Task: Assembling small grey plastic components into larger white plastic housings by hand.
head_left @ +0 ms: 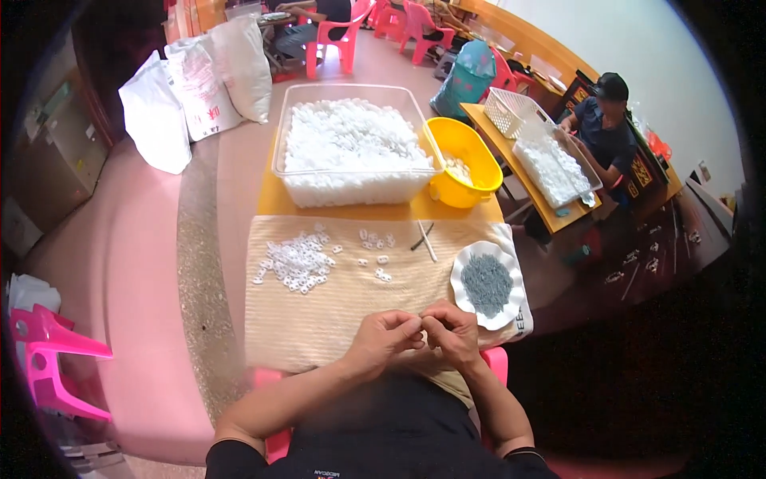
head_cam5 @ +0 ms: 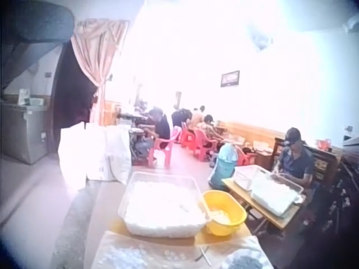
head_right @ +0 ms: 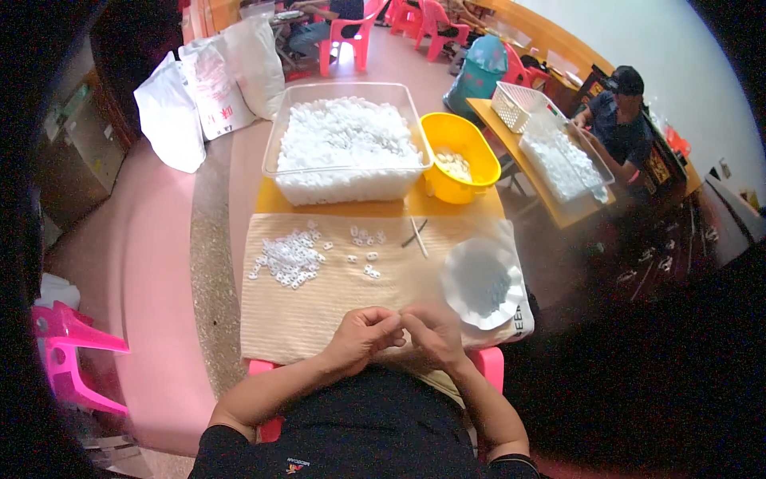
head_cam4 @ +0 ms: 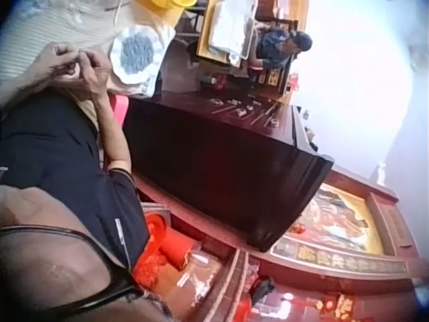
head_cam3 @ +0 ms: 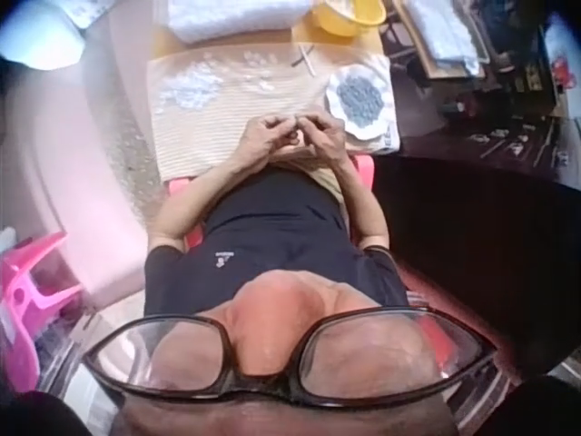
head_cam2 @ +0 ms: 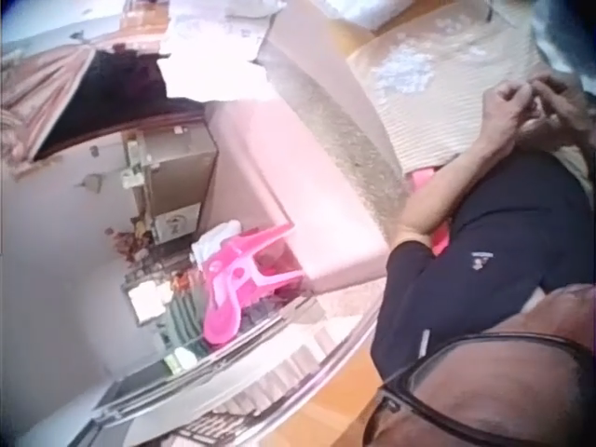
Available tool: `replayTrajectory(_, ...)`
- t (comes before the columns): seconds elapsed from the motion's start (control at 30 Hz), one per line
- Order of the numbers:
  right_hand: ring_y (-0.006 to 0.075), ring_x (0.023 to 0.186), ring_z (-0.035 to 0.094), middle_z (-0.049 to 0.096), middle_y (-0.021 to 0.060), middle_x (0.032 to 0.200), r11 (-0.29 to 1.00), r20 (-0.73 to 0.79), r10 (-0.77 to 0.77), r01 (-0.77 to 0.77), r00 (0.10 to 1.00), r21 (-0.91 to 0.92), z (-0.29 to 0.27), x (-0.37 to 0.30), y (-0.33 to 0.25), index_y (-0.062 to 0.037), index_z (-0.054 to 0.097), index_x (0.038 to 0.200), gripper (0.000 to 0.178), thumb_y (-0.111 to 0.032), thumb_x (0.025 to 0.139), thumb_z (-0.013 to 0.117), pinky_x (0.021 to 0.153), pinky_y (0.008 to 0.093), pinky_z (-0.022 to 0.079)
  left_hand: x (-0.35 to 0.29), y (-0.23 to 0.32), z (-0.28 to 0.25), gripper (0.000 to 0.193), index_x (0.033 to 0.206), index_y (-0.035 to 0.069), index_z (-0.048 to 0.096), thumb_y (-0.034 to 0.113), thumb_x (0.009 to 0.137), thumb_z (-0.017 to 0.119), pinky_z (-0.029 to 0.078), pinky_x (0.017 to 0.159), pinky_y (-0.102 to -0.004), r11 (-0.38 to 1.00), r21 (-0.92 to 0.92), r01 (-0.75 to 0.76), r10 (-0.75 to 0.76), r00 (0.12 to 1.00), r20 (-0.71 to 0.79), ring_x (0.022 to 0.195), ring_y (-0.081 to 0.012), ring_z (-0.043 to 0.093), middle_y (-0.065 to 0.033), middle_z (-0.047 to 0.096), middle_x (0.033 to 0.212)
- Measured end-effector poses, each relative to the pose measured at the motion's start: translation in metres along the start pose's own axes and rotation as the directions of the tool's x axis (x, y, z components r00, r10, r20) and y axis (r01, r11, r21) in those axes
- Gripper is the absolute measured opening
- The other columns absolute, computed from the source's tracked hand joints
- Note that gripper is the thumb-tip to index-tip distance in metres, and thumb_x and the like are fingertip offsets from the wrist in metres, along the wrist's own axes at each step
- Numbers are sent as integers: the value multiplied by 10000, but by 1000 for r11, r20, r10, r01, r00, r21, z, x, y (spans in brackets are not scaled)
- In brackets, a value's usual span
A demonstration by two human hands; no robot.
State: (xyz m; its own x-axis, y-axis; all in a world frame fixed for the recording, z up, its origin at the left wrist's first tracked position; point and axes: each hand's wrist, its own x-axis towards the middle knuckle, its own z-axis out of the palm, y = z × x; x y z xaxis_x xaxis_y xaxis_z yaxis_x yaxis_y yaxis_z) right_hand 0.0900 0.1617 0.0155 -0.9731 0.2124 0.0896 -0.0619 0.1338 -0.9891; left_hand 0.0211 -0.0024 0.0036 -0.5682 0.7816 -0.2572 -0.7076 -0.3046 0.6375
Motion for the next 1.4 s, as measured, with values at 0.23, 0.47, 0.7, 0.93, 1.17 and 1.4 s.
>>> replayTrajectory(0.23, 73, 571, 558, 602, 48, 830, 997, 36, 63, -65, 997, 50, 2, 4, -5, 40, 646, 907, 110, -69, 905, 633, 482, 201, 455, 3, 3, -3, 190, 952, -5, 636, 181, 911, 649, 548, 732, -271, 988, 134, -83, 90, 995, -40, 759, -128, 630, -57, 646, 834)
replayTrajectory(0.47, 82, 609, 569, 638, 31, 748, 997, 38, 58, -56, 998, -47, -5, 7, 3, 22, 655, 944, 122, -87, 891, 653, 530, 228, 470, 5, 8, -4, 203, 964, -11, 643, 184, 909, 653, 545, 718, -263, 968, 241, -71, 88, 994, -58, 749, -118, 625, -50, 645, 826)
replayTrajectory(0.7, 122, 637, 597, 647, 72, 811, 976, 140, -85, 111, 987, -190, -13, 8, -4, 6, 635, 968, 102, -24, 870, 643, 561, 256, 483, 7, 3, -8, 202, 956, 1, 640, 195, 903, 661, 554, 732, -273, 990, 142, -16, 19, 1000, -18, 745, -111, 623, -40, 637, 828)
replayTrajectory(0.93, 163, 669, 617, 620, 104, 853, 817, 210, -444, 490, 871, -304, -9, 14, -11, 5, 636, 937, 164, 83, 795, 657, 577, 251, 485, 6, 4, -9, 192, 972, 7, 626, 188, 910, 647, 552, 751, -289, 996, 78, 44, -41, 999, -31, 791, -118, 614, -38, 626, 856)
replayTrajectory(1.17, 243, 691, 627, 631, 117, 814, 767, 167, -465, 489, 870, -416, 0, 12, -11, -23, 648, 944, 207, 73, 761, 667, 604, 309, 496, 6, 1, -10, 167, 962, 17, 621, 179, 921, 627, 546, 749, -289, 999, 29, 15, -14, 999, -34, 781, -123, 611, -38, 626, 848)
replayTrajectory(1.4, 297, 682, 614, 620, 118, 794, 629, 252, -520, 565, 816, -533, 0, 11, -12, -49, 650, 923, 171, 14, 764, 651, 572, 363, 496, 5, 6, -8, 142, 936, 21, 615, 163, 926, 615, 549, 743, -286, 996, -69, 57, -61, 997, -56, 776, -126, 613, -46, 627, 847)
